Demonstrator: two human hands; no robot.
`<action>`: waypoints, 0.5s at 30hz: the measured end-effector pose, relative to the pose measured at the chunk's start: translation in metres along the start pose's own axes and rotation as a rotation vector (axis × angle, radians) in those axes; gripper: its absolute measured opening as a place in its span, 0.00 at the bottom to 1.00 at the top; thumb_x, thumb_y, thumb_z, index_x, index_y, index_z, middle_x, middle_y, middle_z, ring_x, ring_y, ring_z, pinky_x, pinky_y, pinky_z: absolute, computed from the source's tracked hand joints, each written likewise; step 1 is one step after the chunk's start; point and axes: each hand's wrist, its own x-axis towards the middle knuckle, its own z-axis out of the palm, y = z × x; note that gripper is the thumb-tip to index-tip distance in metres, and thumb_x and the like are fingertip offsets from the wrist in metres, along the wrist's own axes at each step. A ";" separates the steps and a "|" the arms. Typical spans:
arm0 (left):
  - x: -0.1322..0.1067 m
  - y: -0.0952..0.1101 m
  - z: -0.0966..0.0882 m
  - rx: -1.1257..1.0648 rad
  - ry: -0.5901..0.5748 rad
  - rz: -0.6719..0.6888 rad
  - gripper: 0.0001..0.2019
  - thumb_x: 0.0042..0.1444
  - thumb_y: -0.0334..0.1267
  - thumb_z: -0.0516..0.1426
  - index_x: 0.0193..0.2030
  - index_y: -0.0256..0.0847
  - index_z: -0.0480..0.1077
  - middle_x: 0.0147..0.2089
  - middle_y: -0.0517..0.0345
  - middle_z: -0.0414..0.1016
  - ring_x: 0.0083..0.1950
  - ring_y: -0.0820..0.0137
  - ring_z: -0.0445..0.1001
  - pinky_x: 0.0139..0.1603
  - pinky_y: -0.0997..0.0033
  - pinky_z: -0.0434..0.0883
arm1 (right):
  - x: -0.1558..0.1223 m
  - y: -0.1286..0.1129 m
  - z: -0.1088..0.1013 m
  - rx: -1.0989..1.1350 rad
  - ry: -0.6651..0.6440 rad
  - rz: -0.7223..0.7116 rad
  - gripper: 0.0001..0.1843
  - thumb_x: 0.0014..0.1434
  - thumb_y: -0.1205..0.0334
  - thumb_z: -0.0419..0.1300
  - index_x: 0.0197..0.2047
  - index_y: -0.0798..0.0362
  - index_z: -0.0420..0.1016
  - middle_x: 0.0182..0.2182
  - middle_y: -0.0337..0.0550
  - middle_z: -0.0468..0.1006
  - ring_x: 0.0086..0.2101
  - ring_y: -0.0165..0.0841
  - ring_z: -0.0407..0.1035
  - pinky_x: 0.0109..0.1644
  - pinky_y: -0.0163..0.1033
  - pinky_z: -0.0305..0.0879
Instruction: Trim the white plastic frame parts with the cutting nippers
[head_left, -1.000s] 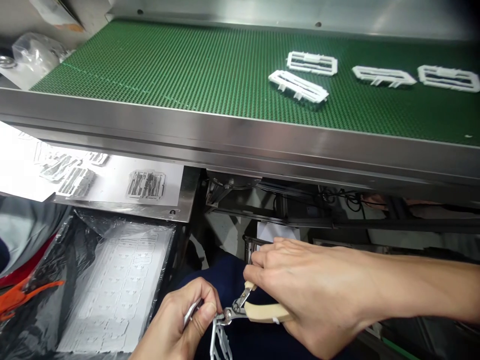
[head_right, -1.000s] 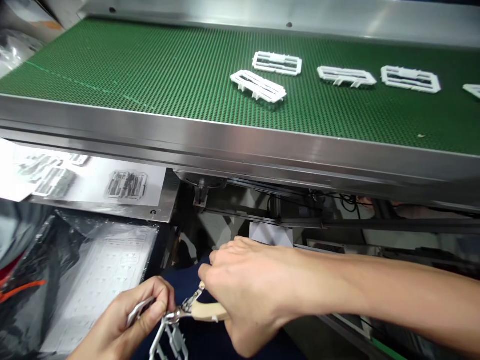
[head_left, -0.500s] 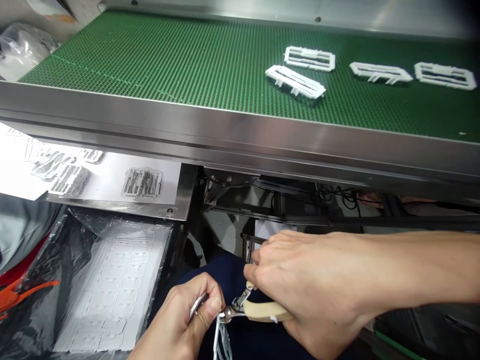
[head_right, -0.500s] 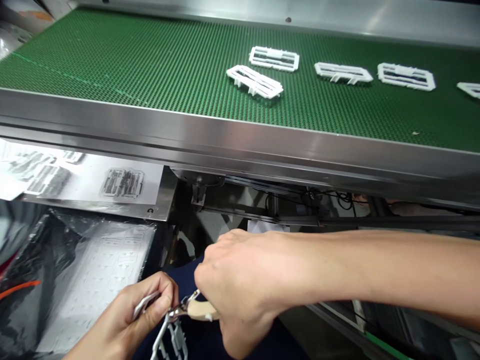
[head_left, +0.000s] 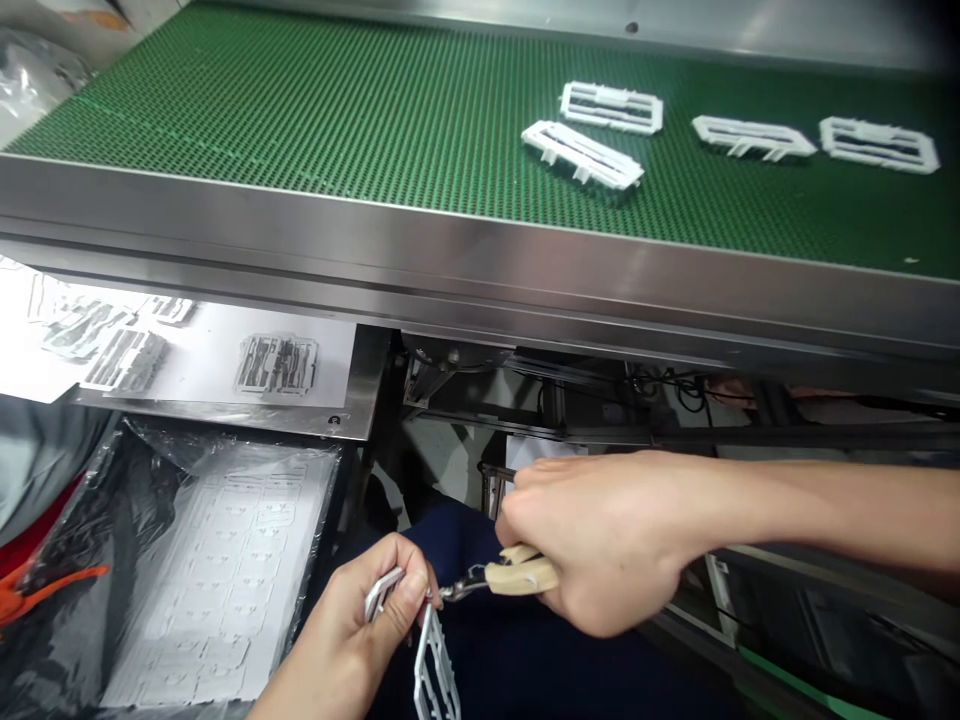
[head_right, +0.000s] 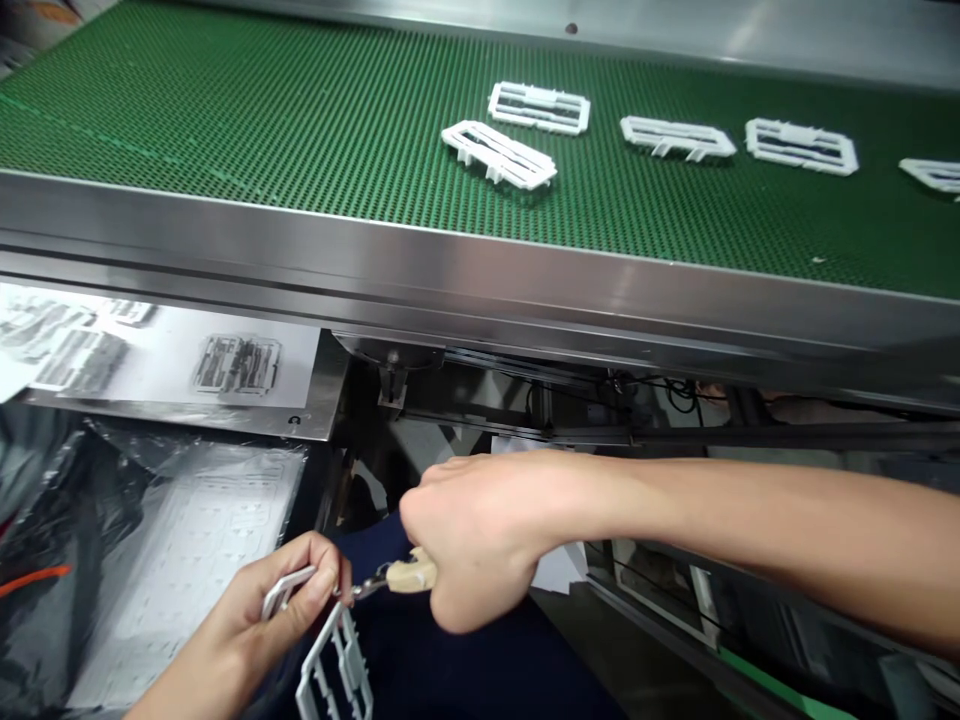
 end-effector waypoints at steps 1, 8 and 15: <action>0.001 -0.002 -0.001 -0.047 -0.004 -0.013 0.19 0.61 0.55 0.50 0.31 0.41 0.66 0.29 0.61 0.64 0.31 0.70 0.60 0.34 0.71 0.58 | 0.000 0.006 0.003 0.021 0.007 0.019 0.03 0.44 0.65 0.55 0.20 0.52 0.64 0.18 0.40 0.68 0.19 0.33 0.63 0.16 0.33 0.52; 0.005 -0.021 -0.007 -0.331 -0.198 -0.078 0.29 0.32 0.53 0.72 0.38 0.41 0.70 0.43 0.54 0.69 0.31 0.74 0.60 0.32 0.71 0.56 | 0.003 0.038 0.034 0.229 0.190 0.022 0.06 0.49 0.61 0.54 0.24 0.50 0.60 0.18 0.35 0.65 0.19 0.29 0.58 0.20 0.33 0.50; 0.010 -0.035 -0.011 -0.561 -0.179 -0.097 0.29 0.43 0.54 0.67 0.48 0.38 0.74 0.46 0.45 0.77 0.35 0.68 0.69 0.38 0.69 0.63 | 0.026 0.042 0.083 0.134 0.510 -0.167 0.20 0.43 0.67 0.56 0.43 0.51 0.66 0.35 0.43 0.70 0.36 0.37 0.65 0.42 0.42 0.60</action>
